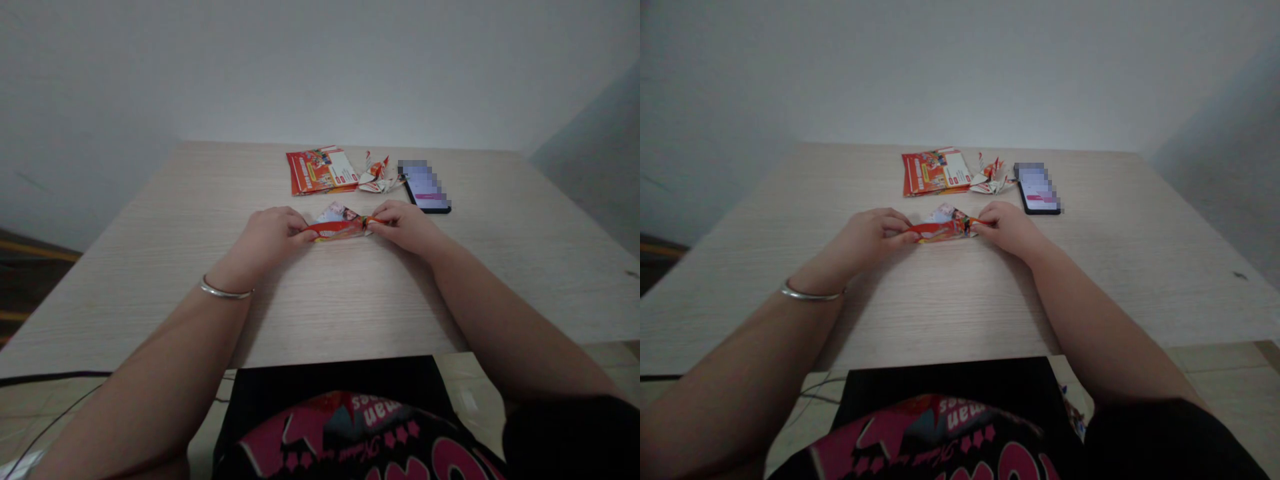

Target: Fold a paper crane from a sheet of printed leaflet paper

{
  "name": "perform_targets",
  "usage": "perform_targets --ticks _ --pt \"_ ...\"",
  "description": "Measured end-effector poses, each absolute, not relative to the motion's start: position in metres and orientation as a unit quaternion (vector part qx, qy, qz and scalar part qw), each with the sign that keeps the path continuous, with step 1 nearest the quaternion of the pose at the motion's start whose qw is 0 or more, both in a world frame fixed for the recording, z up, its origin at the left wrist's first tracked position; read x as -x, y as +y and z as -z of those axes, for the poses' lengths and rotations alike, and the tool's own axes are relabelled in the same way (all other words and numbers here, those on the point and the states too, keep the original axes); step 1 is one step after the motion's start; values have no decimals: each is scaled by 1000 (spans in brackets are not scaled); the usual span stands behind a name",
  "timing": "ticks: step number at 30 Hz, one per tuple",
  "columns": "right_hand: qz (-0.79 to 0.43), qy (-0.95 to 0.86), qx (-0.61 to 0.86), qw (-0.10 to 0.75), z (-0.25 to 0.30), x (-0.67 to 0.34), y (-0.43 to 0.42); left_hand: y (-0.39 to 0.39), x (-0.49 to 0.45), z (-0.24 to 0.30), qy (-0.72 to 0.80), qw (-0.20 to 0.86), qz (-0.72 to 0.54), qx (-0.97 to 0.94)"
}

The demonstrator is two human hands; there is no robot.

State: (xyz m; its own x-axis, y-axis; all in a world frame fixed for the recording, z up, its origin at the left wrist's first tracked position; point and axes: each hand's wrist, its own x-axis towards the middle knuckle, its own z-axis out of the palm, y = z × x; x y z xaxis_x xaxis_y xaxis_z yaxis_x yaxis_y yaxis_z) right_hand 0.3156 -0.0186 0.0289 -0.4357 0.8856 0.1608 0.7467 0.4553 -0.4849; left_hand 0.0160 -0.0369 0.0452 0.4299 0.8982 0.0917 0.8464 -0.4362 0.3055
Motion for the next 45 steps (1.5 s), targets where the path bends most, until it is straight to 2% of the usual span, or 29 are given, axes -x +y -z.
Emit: perform_targets --ticks 4,9,15,19,24,34,40,45 --pt "-180 -776 581 165 -35 -313 -22 -31 -12 -39 590 122 -123 -789" --pt "-150 -784 588 135 -30 -307 -24 -34 -14 -43 609 111 -81 -781" --pt "-84 -817 536 196 -17 -299 -23 -41 -20 -44 603 117 -108 -781" --pt "-141 -829 493 223 -17 -295 -25 -40 -20 -39 590 92 -110 -795" --pt "-200 -807 492 257 -19 -295 -29 -37 -19 -36 576 142 -134 -794" --pt "-195 -821 455 285 -17 -295 -28 -36 -24 -38 584 178 -187 -769" --pt "-205 -823 444 287 -20 -293 -30 -39 -25 -39 591 237 -234 -735" --pt "-211 -808 472 282 -20 -291 -33 -35 -21 -34 525 188 -188 -808"
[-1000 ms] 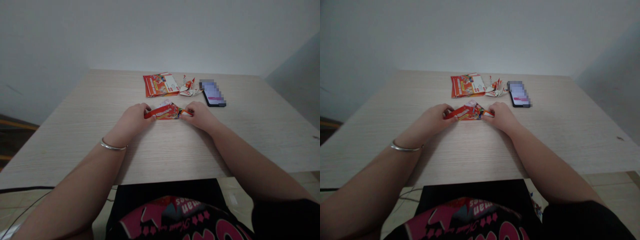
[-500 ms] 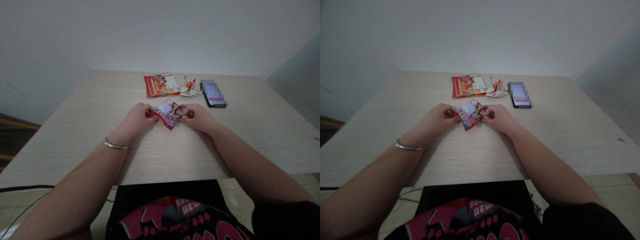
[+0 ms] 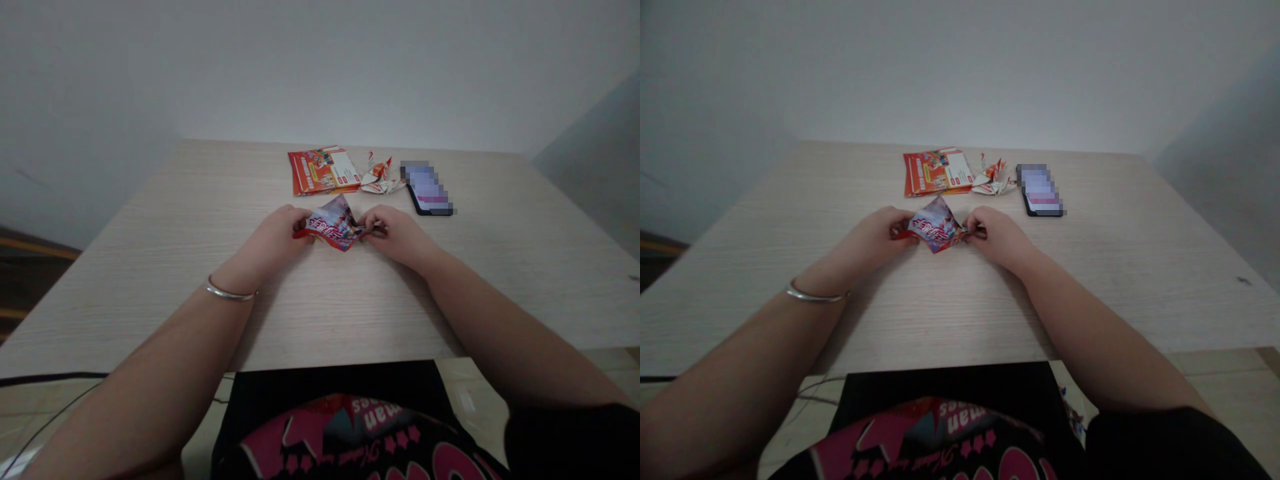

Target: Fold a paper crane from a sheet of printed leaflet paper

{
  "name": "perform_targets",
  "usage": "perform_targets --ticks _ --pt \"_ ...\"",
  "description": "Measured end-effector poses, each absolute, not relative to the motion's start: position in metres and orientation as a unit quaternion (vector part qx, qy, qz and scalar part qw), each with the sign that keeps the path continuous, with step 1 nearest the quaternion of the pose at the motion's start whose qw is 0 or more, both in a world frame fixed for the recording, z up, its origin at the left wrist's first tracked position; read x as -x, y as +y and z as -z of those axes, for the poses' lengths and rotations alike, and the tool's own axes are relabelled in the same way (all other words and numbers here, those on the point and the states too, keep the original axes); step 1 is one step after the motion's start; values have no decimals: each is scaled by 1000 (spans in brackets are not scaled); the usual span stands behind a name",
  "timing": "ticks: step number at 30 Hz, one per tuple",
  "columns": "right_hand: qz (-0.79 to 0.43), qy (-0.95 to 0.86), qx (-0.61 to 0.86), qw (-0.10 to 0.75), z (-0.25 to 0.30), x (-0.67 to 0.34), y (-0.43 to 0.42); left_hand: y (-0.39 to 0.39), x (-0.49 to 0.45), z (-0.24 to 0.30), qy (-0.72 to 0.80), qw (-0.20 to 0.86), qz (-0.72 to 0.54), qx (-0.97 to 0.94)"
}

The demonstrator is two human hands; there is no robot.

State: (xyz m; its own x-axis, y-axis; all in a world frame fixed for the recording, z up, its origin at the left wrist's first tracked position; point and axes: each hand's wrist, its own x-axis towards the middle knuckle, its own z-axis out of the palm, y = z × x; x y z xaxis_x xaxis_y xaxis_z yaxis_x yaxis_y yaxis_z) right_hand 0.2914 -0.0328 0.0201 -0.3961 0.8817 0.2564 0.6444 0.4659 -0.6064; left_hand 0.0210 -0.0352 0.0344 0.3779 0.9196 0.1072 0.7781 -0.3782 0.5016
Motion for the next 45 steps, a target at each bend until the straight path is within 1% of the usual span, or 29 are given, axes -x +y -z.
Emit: perform_targets --ticks 3,8,12,17,20,23,26,29,32,35,38,41,45 --pt "-230 -785 493 295 -19 -290 -34 -36 -21 -34 515 152 -175 -825" --pt "-258 -779 486 302 -20 -288 -35 -40 -24 -37 521 160 -178 -820" --pt "-246 -784 479 311 -21 -287 -36 -40 -25 -37 527 171 -177 -814" --pt "-207 -804 458 318 -20 -289 -35 -41 -26 -39 539 179 -177 -804" --pt "-139 -821 434 344 -21 -288 -37 -42 -29 -42 569 202 -197 -773" --pt "-78 -827 421 364 -26 -284 -42 -44 -31 -42 566 248 -231 -751" --pt "-89 -813 444 367 -30 -276 -49 -44 -31 -40 532 267 -251 -763" --pt "-145 -799 438 385 -29 -267 -55 -45 -30 -39 498 223 -238 -803" --pt "-189 -789 426 400 -26 -266 -54 -45 -28 -38 485 163 -189 -838" --pt "-187 -797 421 391 -24 -275 -47 -45 -24 -35 493 108 -154 -850" --pt "-178 -801 424 384 -20 -287 -36 -44 -20 -32 487 55 -155 -858" --pt "-204 -800 406 393 -14 -294 -28 -43 -17 -31 436 33 -175 -882" --pt "-238 -780 427 391 -8 -294 -25 -41 -18 -32 379 43 -157 -911"
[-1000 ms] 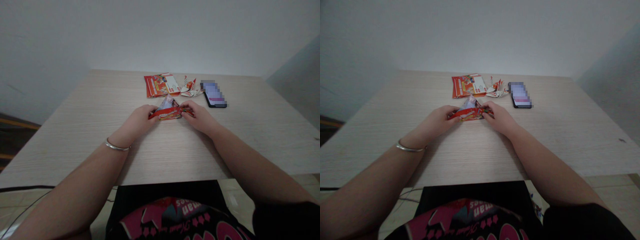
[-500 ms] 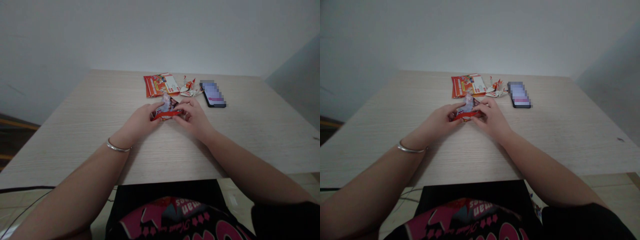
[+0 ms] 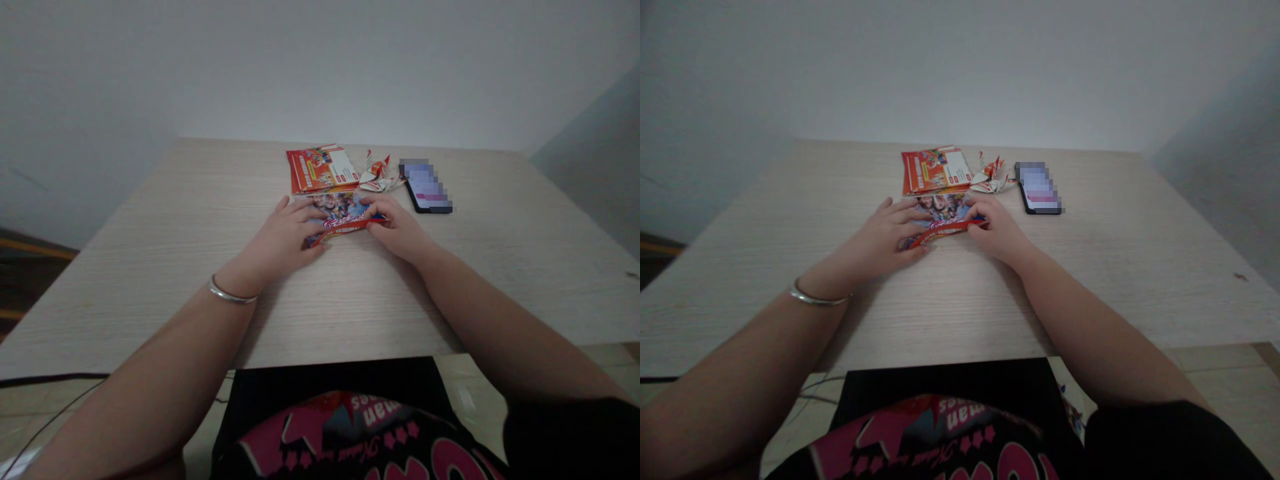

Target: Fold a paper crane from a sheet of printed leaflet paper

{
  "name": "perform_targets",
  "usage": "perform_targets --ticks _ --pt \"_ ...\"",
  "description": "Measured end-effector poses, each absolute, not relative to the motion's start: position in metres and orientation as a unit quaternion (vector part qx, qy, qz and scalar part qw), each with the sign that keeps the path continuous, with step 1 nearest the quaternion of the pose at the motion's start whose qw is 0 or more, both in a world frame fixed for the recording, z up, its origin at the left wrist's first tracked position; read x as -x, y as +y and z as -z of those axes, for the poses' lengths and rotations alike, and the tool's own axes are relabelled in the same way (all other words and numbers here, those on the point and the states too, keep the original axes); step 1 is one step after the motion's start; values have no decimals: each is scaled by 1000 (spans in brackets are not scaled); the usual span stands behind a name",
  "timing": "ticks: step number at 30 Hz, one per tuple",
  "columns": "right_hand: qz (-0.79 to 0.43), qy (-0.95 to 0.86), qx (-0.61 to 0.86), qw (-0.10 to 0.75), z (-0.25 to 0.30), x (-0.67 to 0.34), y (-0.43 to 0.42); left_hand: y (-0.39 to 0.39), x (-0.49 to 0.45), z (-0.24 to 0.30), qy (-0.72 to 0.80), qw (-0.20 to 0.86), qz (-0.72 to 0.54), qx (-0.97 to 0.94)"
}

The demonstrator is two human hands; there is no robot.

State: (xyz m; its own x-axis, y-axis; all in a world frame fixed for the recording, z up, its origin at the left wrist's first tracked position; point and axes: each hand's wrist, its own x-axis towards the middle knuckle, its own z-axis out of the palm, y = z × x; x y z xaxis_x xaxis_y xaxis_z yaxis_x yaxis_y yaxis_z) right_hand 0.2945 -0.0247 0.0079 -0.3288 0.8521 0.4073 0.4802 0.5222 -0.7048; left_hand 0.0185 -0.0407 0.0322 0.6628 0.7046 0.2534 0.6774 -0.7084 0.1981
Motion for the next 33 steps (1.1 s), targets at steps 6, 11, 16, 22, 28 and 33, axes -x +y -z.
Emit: perform_targets --ticks 6,11,16,22,28,33 --pt "-221 -744 493 393 -5 -292 -23 -39 -22 -32 337 88 -155 -924" --pt "-273 -724 503 385 -3 -293 -21 -37 -25 -29 309 134 -164 -927" --pt "-245 -752 490 366 -4 -294 -22 -35 -25 -24 296 179 -192 -918" --pt "-229 -786 462 341 -7 -300 -21 -30 -19 -16 268 177 -181 -930" --pt "-269 -810 436 286 -12 -311 -20 -32 -18 -6 286 114 -148 -940" --pt "-249 -844 398 261 -17 -313 -22 -41 -22 -7 301 74 -114 -944"
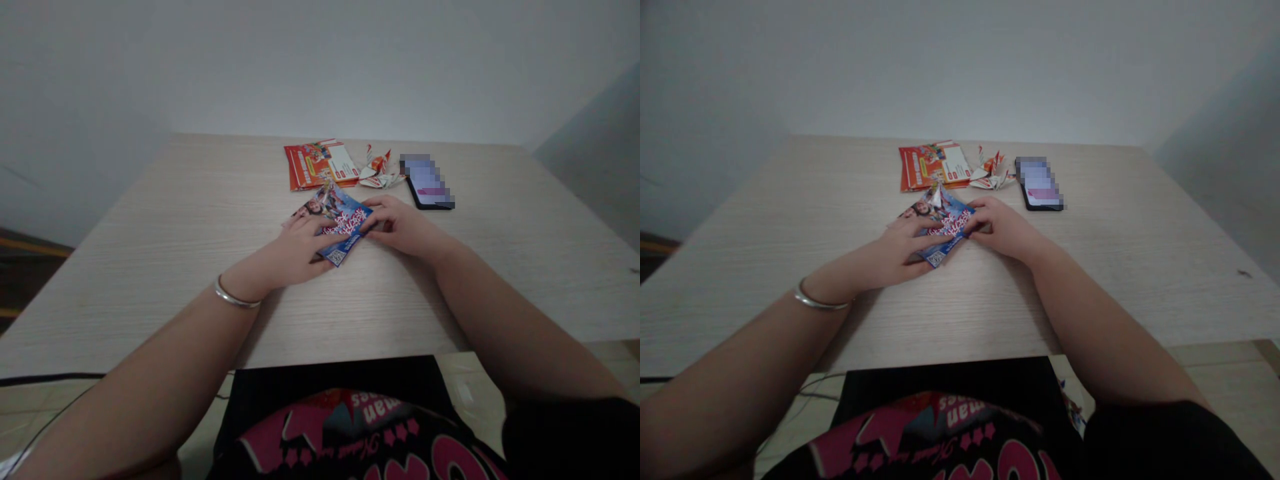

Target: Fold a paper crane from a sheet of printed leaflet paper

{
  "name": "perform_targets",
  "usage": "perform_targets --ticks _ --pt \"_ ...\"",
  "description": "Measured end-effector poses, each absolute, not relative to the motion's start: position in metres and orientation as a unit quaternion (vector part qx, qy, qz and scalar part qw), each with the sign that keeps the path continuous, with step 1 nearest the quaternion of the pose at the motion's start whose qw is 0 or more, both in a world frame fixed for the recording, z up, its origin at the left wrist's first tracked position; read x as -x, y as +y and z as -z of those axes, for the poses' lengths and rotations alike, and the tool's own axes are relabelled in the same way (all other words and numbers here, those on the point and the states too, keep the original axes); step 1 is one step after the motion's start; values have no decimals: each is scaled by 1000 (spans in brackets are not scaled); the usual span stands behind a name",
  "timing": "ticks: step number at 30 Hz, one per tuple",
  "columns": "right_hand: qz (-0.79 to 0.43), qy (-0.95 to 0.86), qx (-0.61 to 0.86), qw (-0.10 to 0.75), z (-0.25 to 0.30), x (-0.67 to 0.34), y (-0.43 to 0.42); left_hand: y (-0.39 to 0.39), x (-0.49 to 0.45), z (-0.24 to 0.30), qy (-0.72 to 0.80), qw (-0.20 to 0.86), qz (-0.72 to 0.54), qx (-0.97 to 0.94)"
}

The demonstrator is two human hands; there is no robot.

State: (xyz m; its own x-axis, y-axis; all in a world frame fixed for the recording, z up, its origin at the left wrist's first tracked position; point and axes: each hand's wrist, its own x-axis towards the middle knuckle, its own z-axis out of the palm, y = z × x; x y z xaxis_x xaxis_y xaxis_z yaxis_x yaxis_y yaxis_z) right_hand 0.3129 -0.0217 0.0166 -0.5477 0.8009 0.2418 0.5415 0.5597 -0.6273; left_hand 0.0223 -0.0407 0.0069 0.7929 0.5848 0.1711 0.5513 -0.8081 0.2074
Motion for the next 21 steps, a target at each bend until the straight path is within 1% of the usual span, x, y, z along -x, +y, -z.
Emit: perform_targets --ticks 5,11,18,21 --pt "-233 -858 384 249 -18 -313 -21 -48 -28 -15 317 41 -76 -944" --pt "-235 -851 390 262 -17 -309 -20 -55 -31 -22 292 42 -73 -953" --pt "-235 -848 392 270 -14 -301 -19 -65 -35 -18 299 41 -74 -951" --pt "-226 -830 420 289 -15 -300 -20 -67 -35 -18 304 44 -69 -949"
